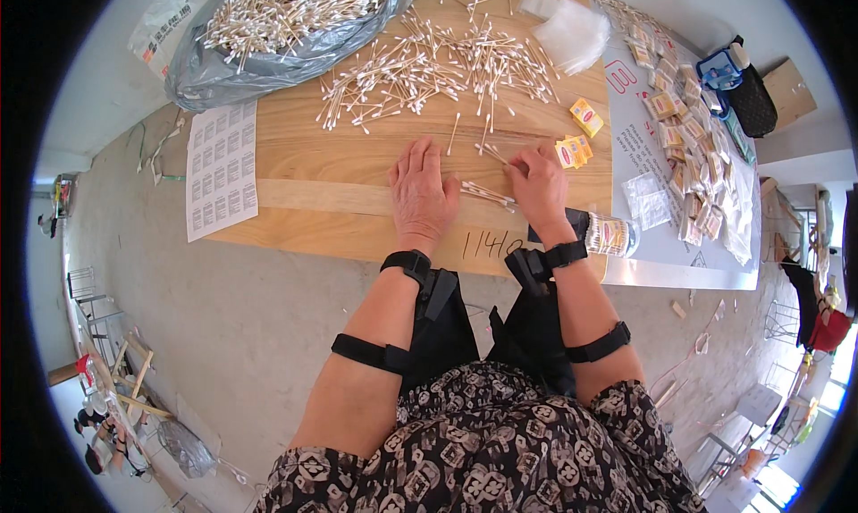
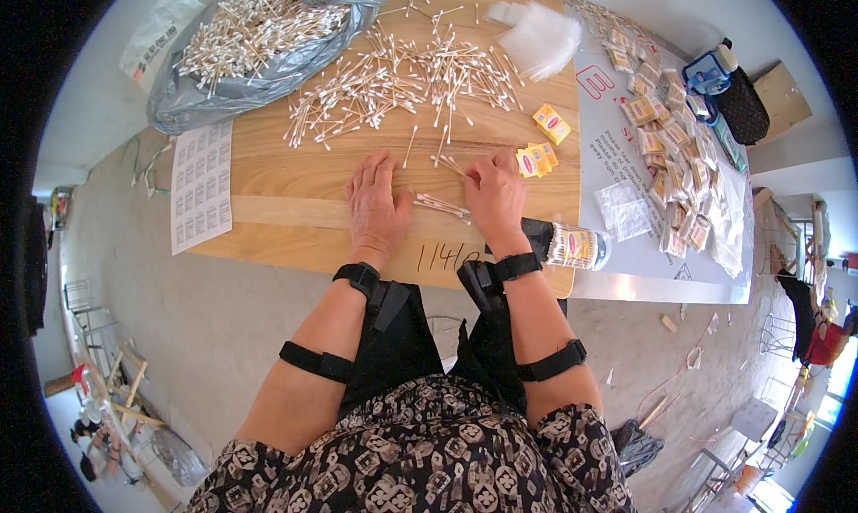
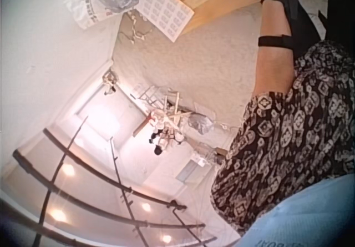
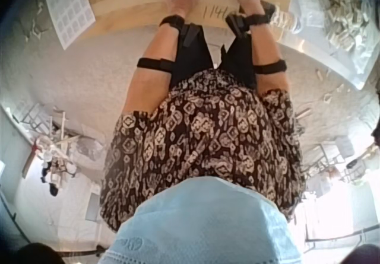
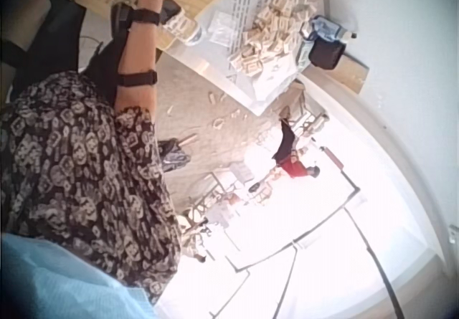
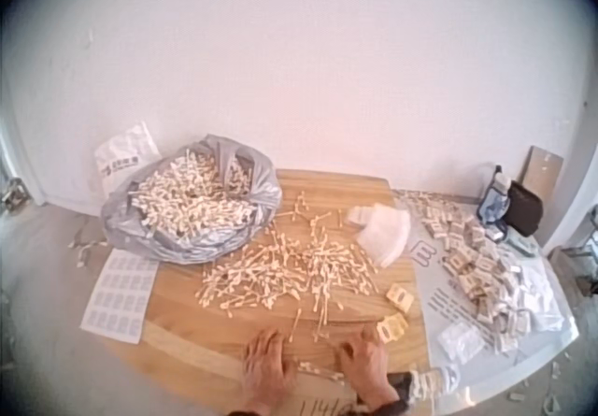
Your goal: Arranging cotton swabs into sets and placing them into small clear plastic bags.
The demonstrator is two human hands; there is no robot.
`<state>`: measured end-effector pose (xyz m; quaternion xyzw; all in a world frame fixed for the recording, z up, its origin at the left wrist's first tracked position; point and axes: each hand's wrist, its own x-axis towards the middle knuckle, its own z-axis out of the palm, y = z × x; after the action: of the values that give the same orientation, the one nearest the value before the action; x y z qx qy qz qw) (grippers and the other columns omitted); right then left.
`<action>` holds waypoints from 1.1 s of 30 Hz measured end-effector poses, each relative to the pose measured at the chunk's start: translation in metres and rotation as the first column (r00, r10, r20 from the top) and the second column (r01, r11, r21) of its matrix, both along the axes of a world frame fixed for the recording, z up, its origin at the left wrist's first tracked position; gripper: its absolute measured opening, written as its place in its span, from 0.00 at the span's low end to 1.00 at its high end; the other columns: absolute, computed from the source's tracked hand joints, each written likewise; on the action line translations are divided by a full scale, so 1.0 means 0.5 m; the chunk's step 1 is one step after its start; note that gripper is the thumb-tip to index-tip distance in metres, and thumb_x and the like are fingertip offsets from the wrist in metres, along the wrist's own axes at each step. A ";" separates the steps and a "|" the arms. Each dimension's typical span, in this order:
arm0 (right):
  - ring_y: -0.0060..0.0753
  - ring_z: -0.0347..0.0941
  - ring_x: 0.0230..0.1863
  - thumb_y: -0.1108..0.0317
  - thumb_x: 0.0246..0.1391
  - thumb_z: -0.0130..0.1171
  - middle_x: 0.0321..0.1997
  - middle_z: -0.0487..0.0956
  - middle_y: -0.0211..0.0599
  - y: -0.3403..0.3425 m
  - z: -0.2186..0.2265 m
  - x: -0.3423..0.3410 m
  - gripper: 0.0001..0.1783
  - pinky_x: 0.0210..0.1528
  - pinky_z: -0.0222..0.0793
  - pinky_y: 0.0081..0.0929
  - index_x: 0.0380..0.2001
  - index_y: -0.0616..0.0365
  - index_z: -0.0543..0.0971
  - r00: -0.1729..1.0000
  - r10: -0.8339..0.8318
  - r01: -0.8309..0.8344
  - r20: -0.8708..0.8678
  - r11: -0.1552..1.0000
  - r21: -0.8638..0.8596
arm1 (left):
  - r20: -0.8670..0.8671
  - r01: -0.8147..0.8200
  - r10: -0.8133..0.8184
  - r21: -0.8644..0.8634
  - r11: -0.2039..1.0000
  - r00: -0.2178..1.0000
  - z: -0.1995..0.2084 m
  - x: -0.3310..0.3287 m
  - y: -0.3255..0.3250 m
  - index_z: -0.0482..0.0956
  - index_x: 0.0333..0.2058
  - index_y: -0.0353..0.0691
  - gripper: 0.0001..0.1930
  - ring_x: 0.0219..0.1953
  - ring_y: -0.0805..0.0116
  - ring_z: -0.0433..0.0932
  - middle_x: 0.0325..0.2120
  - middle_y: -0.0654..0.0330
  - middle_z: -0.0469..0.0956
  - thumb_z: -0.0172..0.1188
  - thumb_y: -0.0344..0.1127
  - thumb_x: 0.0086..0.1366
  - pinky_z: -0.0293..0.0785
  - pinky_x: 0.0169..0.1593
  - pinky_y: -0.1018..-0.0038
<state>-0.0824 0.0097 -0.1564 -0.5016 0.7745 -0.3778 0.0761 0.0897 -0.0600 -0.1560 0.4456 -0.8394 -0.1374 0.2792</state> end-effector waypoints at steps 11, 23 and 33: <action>0.45 0.72 0.37 0.72 0.41 0.61 0.32 0.74 0.39 -0.012 0.031 0.021 0.07 0.39 0.70 0.38 0.29 0.54 0.79 0.965 0.217 -0.221 0.147 0.975 0.005 | 0.010 -0.027 0.027 -0.013 1.000 1.000 -0.004 0.004 -0.005 0.71 0.49 0.40 0.17 0.58 0.53 0.64 0.54 0.57 0.70 0.52 0.34 0.60 0.58 0.58 0.57; 0.48 0.71 0.41 0.69 0.43 0.62 0.35 0.73 0.39 -0.043 0.014 0.007 0.07 0.41 0.69 0.41 0.28 0.57 0.78 0.942 0.309 -0.314 -0.130 0.949 -0.017 | -0.014 -0.018 0.018 0.000 1.000 1.000 -0.009 -0.002 -0.004 0.72 0.49 0.41 0.16 0.59 0.52 0.63 0.54 0.57 0.70 0.50 0.37 0.64 0.56 0.61 0.58; 0.51 0.70 0.46 0.60 0.45 0.65 0.44 0.71 0.47 -0.117 0.046 -0.007 0.19 0.43 0.70 0.43 0.35 0.61 0.75 0.987 -0.148 0.148 -0.068 0.989 -0.001 | 0.153 -0.023 0.022 0.005 1.000 0.988 -0.002 -0.007 0.005 0.74 0.53 0.48 0.21 0.62 0.52 0.59 0.59 0.55 0.64 0.53 0.47 0.63 0.53 0.62 0.54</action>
<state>-0.0858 -0.0487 -0.1333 -0.4551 0.8125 -0.3637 0.0225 0.0862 -0.0577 -0.1568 0.4653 -0.8527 -0.1028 0.2141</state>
